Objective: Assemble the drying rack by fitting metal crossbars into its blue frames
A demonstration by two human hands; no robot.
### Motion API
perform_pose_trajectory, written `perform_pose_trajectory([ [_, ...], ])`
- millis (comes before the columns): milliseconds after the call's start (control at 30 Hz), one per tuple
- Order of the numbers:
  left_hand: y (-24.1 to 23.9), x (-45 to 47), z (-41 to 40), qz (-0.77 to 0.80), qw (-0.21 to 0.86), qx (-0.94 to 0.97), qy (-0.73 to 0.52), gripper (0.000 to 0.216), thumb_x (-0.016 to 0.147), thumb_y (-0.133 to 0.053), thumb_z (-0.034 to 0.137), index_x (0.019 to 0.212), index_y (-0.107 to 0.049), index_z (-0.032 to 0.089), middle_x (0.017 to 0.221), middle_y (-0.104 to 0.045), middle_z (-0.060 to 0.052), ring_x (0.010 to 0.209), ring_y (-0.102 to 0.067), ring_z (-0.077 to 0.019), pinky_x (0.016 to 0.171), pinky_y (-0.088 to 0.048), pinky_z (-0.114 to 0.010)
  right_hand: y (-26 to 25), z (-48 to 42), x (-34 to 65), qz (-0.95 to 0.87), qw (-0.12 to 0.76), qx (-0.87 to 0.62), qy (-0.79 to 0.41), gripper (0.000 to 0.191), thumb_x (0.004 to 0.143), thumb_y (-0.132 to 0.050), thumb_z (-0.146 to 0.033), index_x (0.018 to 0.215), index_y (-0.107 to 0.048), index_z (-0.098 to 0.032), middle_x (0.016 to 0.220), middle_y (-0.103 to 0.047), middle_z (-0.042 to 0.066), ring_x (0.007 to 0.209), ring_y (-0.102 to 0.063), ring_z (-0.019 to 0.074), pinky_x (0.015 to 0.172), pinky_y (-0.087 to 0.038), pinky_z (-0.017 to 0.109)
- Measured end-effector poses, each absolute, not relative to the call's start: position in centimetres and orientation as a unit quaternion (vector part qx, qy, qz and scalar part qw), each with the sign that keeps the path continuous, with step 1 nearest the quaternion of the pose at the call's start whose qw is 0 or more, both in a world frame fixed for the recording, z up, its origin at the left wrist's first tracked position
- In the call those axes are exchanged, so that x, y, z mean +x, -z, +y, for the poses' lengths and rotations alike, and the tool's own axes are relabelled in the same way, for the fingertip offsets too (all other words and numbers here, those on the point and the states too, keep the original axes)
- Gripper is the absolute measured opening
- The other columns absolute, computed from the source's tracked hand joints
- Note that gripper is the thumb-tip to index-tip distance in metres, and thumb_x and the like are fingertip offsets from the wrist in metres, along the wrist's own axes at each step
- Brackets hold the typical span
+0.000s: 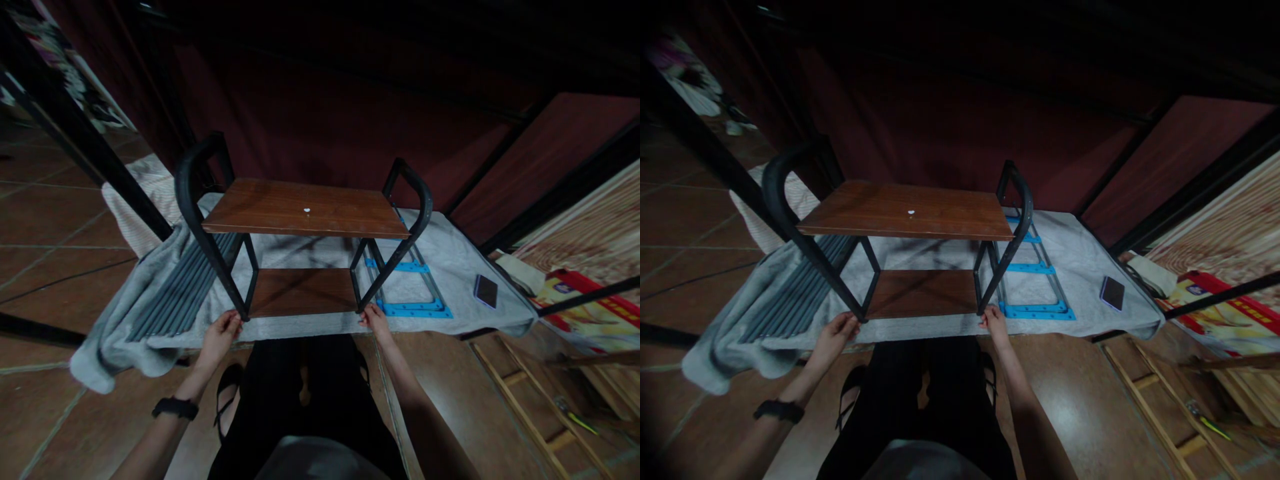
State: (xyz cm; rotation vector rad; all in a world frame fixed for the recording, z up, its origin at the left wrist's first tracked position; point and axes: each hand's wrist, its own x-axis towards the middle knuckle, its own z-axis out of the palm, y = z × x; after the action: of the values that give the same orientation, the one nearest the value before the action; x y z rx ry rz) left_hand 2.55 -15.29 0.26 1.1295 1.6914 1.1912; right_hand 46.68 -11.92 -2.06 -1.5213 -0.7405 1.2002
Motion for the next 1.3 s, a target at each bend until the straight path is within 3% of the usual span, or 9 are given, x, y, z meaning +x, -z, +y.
perform_pose_trajectory([
  [233,-0.91,2.57,-14.91,0.663,0.419,0.408,-0.467,0.069,0.054,-0.076,0.082,0.079,-0.064,0.019,0.063,-0.064,-0.003,0.056,-0.056,-0.0158,0.051,-0.044,-0.028,2.13,-12.47,46.78,-0.318,0.521,-0.619,-0.495,0.041,0.063,-0.079,-0.059,0.074,-0.061,-0.024,0.058,-0.058,-0.005,0.052,-0.054,0.0123,0.053,-0.057,0.027],
  [500,-0.50,2.84,-15.24,0.659,0.403,0.413,-0.483,0.069,0.057,-0.075,0.080,0.086,-0.065,0.019,0.068,-0.066,-0.002,0.058,-0.058,-0.0157,0.054,-0.047,-0.028,1.77,-12.08,46.52,-0.306,0.502,-0.643,-0.491,0.040,0.064,-0.076,-0.060,0.070,-0.058,-0.025,0.056,-0.056,-0.006,0.048,-0.047,0.0102,0.055,-0.059,0.028],
  [967,-0.68,2.55,-14.92,0.661,0.417,0.409,-0.471,0.071,0.052,-0.075,0.086,0.076,-0.062,0.020,0.062,-0.063,-0.002,0.055,-0.057,-0.0152,0.052,-0.048,-0.028,1.30,-12.20,46.41,-0.316,0.495,-0.647,-0.486,0.041,0.066,-0.076,-0.061,0.069,-0.058,-0.025,0.055,-0.056,-0.006,0.048,-0.049,0.0110,0.055,-0.057,0.028],
  [1300,-0.20,2.52,-14.98,0.668,0.404,0.424,-0.459,0.067,0.058,-0.071,0.081,0.086,-0.064,0.021,0.070,-0.065,-0.005,0.061,-0.060,-0.0204,0.056,-0.052,-0.035,1.21,-12.43,46.28,-0.308,0.513,-0.638,-0.485,0.037,0.065,-0.076,-0.057,0.069,-0.058,-0.025,0.055,-0.056,-0.005,0.050,-0.050,0.0120,0.054,-0.058,0.029],
])
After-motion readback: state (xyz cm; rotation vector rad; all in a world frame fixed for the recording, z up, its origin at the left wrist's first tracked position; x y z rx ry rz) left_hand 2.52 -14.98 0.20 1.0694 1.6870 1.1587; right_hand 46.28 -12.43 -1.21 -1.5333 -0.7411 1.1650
